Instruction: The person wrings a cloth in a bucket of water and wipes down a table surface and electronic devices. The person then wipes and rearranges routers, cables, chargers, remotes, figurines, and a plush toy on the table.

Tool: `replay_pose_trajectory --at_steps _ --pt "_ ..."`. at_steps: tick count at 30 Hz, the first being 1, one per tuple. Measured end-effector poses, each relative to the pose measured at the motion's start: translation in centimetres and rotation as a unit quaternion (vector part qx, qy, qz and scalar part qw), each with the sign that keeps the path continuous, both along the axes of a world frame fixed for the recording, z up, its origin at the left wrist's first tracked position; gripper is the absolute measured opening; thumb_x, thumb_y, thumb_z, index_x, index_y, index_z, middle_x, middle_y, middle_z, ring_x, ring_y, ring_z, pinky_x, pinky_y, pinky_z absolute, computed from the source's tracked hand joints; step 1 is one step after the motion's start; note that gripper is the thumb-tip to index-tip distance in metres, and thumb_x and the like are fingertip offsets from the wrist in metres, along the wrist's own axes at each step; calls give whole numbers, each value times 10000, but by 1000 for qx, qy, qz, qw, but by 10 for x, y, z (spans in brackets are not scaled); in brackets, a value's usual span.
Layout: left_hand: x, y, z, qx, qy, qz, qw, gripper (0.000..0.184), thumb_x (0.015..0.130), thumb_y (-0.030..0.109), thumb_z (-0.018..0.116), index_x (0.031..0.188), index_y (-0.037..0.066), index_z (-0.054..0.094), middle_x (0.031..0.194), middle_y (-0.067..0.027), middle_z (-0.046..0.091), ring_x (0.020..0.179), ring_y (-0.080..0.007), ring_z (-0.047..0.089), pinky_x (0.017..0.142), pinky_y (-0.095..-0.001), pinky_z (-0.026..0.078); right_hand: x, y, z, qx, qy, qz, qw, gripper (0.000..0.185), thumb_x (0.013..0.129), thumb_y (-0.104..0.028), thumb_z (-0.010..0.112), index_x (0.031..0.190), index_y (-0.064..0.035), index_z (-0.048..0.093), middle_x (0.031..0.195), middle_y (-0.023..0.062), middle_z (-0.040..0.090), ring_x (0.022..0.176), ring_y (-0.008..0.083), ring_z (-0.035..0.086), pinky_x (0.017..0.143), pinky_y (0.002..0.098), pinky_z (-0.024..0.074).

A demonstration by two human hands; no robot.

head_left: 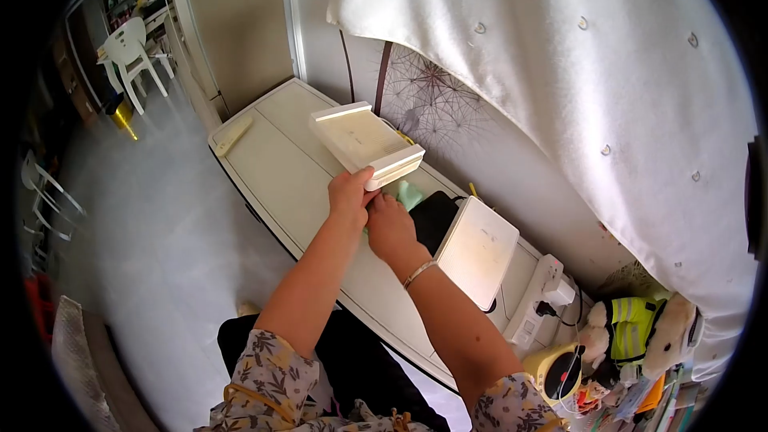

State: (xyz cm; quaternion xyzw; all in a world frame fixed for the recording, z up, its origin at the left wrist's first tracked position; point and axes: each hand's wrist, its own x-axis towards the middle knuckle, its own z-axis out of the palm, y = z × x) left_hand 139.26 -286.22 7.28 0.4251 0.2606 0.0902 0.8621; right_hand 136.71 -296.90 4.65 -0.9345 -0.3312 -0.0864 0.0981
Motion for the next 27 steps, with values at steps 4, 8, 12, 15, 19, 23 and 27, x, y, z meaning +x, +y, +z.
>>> replay_pose_trajectory --at_steps 4,8,12,15,19,23,27 --pt "8 -6 -15 22 14 3 1000 321 850 88 673 1093 -79 549 1086 -184 605 959 -293 633 835 -407 559 -39 11 -23 153 51 -27 987 239 830 -108 560 1035 11 590 1011 179 572 927 338 563 801 413 494" --pt "5 -12 -14 76 44 -2 996 302 897 120 634 1093 -95 551 1084 -188 603 966 -286 631 843 -396 568 -94 12 -23 209 129 -33 969 253 793 -93 597 1021 15 610 1072 191 561 942 339 555 808 389 505" --pt "5 -10 -16 264 106 -40 958 325 917 175 619 1040 -123 576 1053 -204 619 898 -259 654 740 -346 593 -144 -18 -6 145 46 27 988 376 774 -53 573 1137 44 587 1210 155 559 1025 309 528 848 384 510" --pt "7 -10 -10 378 157 -85 908 373 907 216 635 999 -143 589 980 -209 646 769 -242 676 625 -320 594 -164 -44 -5 199 -12 21 980 328 757 -39 575 1076 30 609 1200 164 553 1016 308 522 829 362 514" --pt "11 -21 -21 447 175 -37 876 392 868 278 661 915 -103 581 673 -185 651 585 -269 663 655 -368 537 -182 -80 -2 243 40 -12 969 368 744 17 574 1109 8 614 1215 122 562 1019 290 528 840 358 510" --pt "15 -23 -39 502 180 -39 845 403 866 294 663 908 -99 587 727 -199 677 581 -280 665 683 -369 545 -199 -102 -8 309 25 -52 949 398 713 61 600 1101 -17 644 1181 113 603 980 312 554 875 370 494" --pt "4 -32 -31 516 171 -104 833 450 878 359 638 960 -82 599 762 -160 702 609 -289 678 696 -369 548 -215 -117 -8 377 37 -83 922 350 779 68 580 1106 -28 659 1137 133 623 943 318 574 858 366 502"
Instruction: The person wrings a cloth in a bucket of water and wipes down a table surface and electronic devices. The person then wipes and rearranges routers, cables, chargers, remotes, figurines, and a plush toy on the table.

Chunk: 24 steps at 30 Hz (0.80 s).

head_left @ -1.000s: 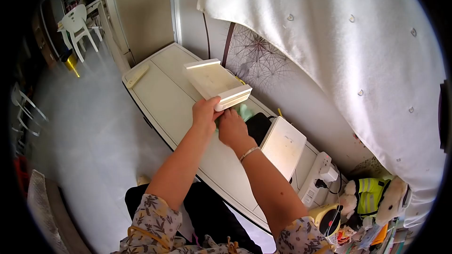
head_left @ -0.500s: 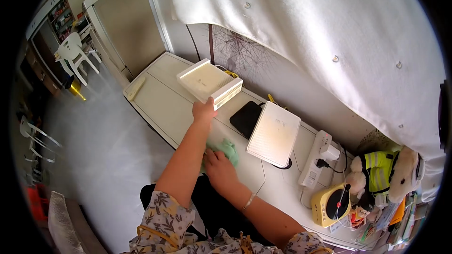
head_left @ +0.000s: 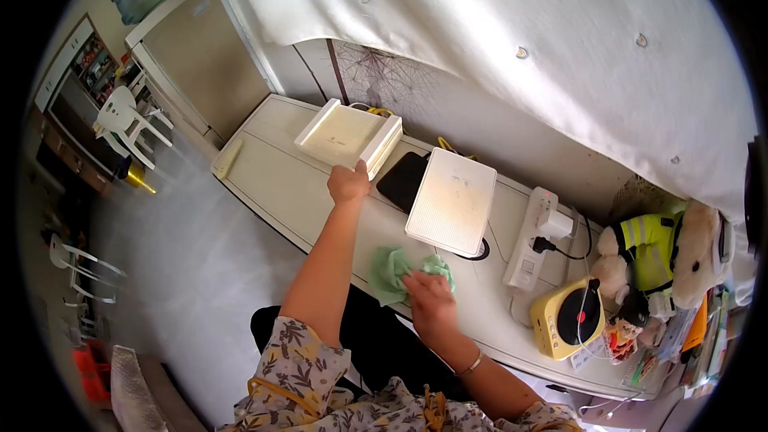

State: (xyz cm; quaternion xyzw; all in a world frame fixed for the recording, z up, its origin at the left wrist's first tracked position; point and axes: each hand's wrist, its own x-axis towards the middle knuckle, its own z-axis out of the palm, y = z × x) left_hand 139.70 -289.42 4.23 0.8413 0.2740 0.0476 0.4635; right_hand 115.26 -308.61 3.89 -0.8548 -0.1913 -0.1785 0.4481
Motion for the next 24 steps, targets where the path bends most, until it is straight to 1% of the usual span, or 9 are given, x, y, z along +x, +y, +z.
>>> replay_pose_trajectory --at_steps 4,6,11,13,15,17,19,23,24 --pt "-28 -24 36 -39 47 -25 998 406 899 291 650 1009 -98 609 911 -188 692 720 -237 707 621 -327 584 -17 -21 22 169 75 -74 980 339 852 44 560 1173 -23 645 1145 152 631 1000 288 592 885 358 488" --pt "-44 -33 24 262 -164 10 951 439 883 412 620 1032 -1 636 876 -94 698 822 -261 678 790 -398 520 -24 -33 27 303 153 -119 933 315 898 10 556 1205 -9 629 1188 145 616 1094 253 581 951 344 454" --pt "-112 -74 48 236 -111 -208 943 468 875 464 614 1068 39 641 895 -92 691 767 -235 671 728 -384 517 1 -51 50 421 139 -208 872 366 952 -38 506 1314 6 527 1143 88 565 836 116 546 734 270 491" --pt "-128 -84 48 258 -89 -238 932 483 868 474 620 1057 31 650 872 -89 689 774 -251 670 734 -385 515 15 -51 30 392 141 -223 881 376 933 -31 518 1301 44 522 1192 113 568 916 164 581 803 285 489" --pt "-129 -85 49 210 -41 -245 946 518 853 497 613 1082 33 635 959 -110 686 874 -308 661 780 -432 512 26 -46 15 237 70 -277 929 409 914 -36 535 1309 66 506 1205 144 590 1016 225 597 891 306 467" --pt "-125 -79 47 184 -8 -269 945 529 838 488 633 1071 12 631 946 -112 685 865 -289 664 774 -416 515 31 -46 17 258 99 -273 922 454 890 -33 549 1320 97 485 1245 192 584 1129 264 567 970 338 435" --pt "-119 -73 40 156 24 -300 941 542 823 479 654 1061 -8 628 934 -114 684 855 -269 667 769 -400 519 38 -49 24 444 195 -237 842 468 890 -32 546 1324 125 469 1255 209 577 1143 244 552 967 328 439" --pt "-116 -77 47 -317 35 -206 925 442 815 282 744 1049 -30 535 990 -120 599 829 -224 635 698 -367 567 38 -57 32 661 230 -130 702 434 907 4 490 1318 142 464 1237 171 578 1104 201 552 954 271 421" --pt "-113 -77 53 -326 27 -206 922 447 815 272 745 1051 -37 527 996 -125 591 835 -226 636 691 -369 575 35 -56 32 665 227 -136 699 434 907 4 490 1318 142 464 1237 171 578 1104 201 552 954 271 421"
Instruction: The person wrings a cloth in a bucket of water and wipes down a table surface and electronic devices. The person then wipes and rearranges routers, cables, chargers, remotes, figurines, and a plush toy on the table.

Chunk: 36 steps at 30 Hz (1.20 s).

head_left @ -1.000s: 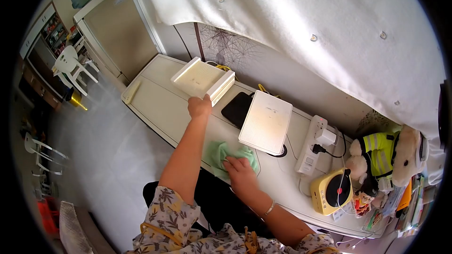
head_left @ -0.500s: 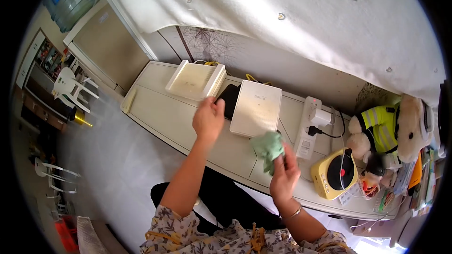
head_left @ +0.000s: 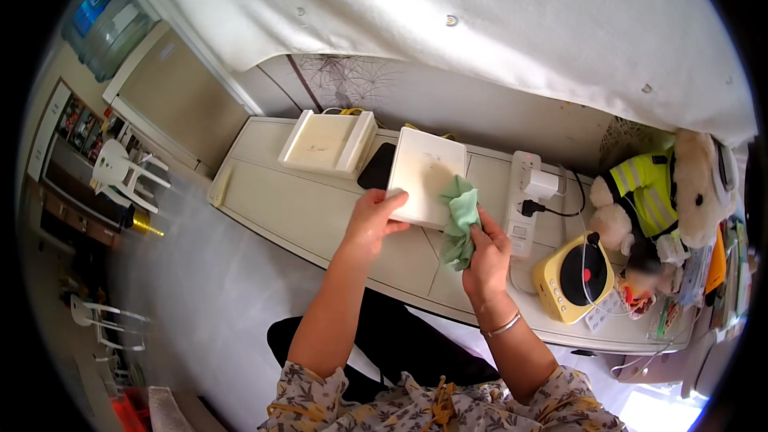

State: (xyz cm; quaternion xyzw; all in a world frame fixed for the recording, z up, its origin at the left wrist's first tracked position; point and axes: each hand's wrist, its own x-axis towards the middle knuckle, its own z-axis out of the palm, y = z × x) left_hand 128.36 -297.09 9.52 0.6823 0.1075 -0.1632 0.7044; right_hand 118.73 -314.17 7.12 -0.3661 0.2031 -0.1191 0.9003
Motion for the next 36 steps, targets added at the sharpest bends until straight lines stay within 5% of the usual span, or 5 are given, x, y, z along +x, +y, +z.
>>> replay_pose_trajectory --at_steps 6,11,20,24,36 --pt "41 18 46 -45 -59 59 995 357 816 265 723 977 -27 597 830 -94 636 661 -171 636 496 -260 541 -39 13 -11 -417 -91 -56 903 331 884 96 480 1193 27 579 1228 173 544 1111 261 553 963 309 423" --pt "73 47 82 -181 -10 136 974 336 854 278 701 1031 10 605 895 -87 665 680 -183 649 507 -213 520 -26 28 -7 -444 -78 -40 892 331 878 86 517 1196 22 586 1225 193 545 1110 299 557 947 335 441" --pt "72 68 79 -140 -17 137 981 352 874 304 677 1102 45 607 950 -55 676 719 -185 651 480 -177 492 153 114 -11 -839 -121 89 523 342 824 -140 590 1136 -10 644 1189 137 595 1062 281 543 850 378 500" --pt "71 72 77 -142 -4 139 980 347 879 302 676 1101 45 606 927 -47 667 718 -176 649 463 -181 484 182 110 14 -818 -46 264 510 363 856 -250 609 1163 -61 650 1259 97 587 1131 272 532 845 354 508" --pt "72 80 30 -113 -17 81 990 330 901 324 669 1063 43 611 889 -45 635 702 -125 601 530 -207 482 108 25 7 -850 -85 180 488 290 776 -243 670 1025 -93 677 1088 32 599 1052 253 515 865 361 505"
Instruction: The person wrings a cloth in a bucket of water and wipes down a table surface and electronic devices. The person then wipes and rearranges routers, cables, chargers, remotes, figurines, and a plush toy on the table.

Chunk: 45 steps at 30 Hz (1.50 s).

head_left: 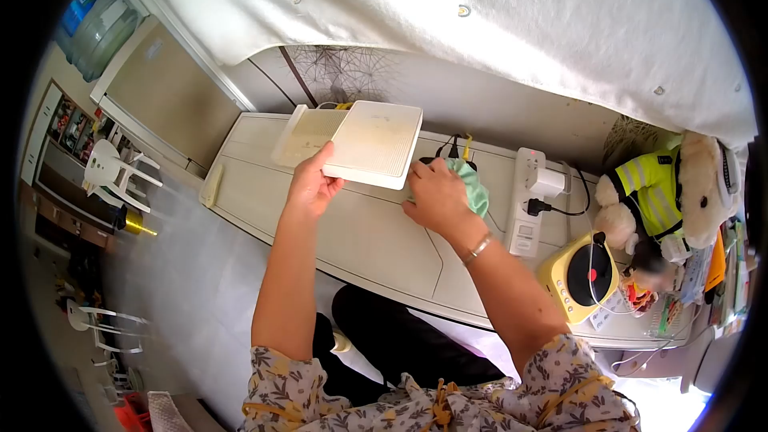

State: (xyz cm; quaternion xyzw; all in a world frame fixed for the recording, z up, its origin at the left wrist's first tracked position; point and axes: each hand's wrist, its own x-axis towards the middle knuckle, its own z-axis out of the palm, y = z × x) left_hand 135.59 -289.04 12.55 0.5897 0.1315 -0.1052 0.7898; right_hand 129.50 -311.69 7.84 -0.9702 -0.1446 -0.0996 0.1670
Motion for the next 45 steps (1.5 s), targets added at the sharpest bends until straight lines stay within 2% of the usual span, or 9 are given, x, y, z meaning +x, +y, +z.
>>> replay_pose_trajectory --at_steps 3,4,8,11,14,21,29,37,45 --pt "4 -6 -12 43 4 -2 999 348 902 348 672 1068 48 614 893 -35 633 707 -108 579 568 -224 484 -15 -10 -12 79 -95 3 992 214 762 -208 686 943 -94 688 1043 18 602 992 248 539 848 347 515" --pt "2 -9 -15 70 11 3 997 359 900 361 675 1069 50 616 899 -28 632 719 -104 570 590 -236 487 -22 -13 -10 123 -102 -8 987 196 758 -136 682 947 -86 694 1037 22 627 967 266 568 839 344 519" --pt "2 -7 -33 86 29 -15 996 390 880 395 699 1063 59 622 942 -13 633 796 -121 573 649 -265 488 -37 -22 -23 217 -119 -83 965 233 711 -14 696 937 -71 709 1080 56 663 1017 296 588 839 377 519" --pt "4 -6 -42 80 32 -2 996 402 877 398 702 1051 44 624 954 -28 634 782 -128 577 644 -266 499 -39 -32 -24 254 -165 -179 936 225 772 -33 684 998 -35 684 1076 127 626 987 328 593 835 394 502" --pt "5 -12 -36 122 36 -2 992 408 877 392 702 1057 34 626 963 -50 632 770 -140 580 649 -274 514 -32 -37 -21 311 -164 -234 906 250 779 -44 691 1028 -43 671 1118 125 586 1015 337 574 838 401 509" --pt "-9 -26 -37 106 54 55 991 441 885 375 688 1097 -6 616 942 -72 620 758 -152 574 620 -291 524 -28 -34 -25 253 -143 -226 930 250 800 -81 687 1046 -40 669 1109 124 582 1031 326 570 842 406 502" --pt "-1 -27 -40 33 65 143 987 343 852 323 729 1003 26 644 804 -42 588 532 -116 467 523 -245 477 -25 -34 -31 259 -143 -203 933 260 782 -69 692 1039 -41 667 1088 134 588 998 327 582 853 417 493" --pt "25 19 -55 74 70 197 975 270 837 312 748 917 66 675 796 0 594 611 -79 473 502 -244 388 -16 -7 -34 220 -171 -170 945 268 756 -42 702 1020 -47 658 1108 125 579 981 341 560 829 423 494" --pt "2 -10 -59 130 -3 158 979 419 861 309 713 1108 13 547 971 -86 612 765 -176 603 648 -319 562 -18 -19 -32 193 -171 -148 955 292 741 8 692 1024 -58 656 1114 96 578 992 316 559 811 401 514"
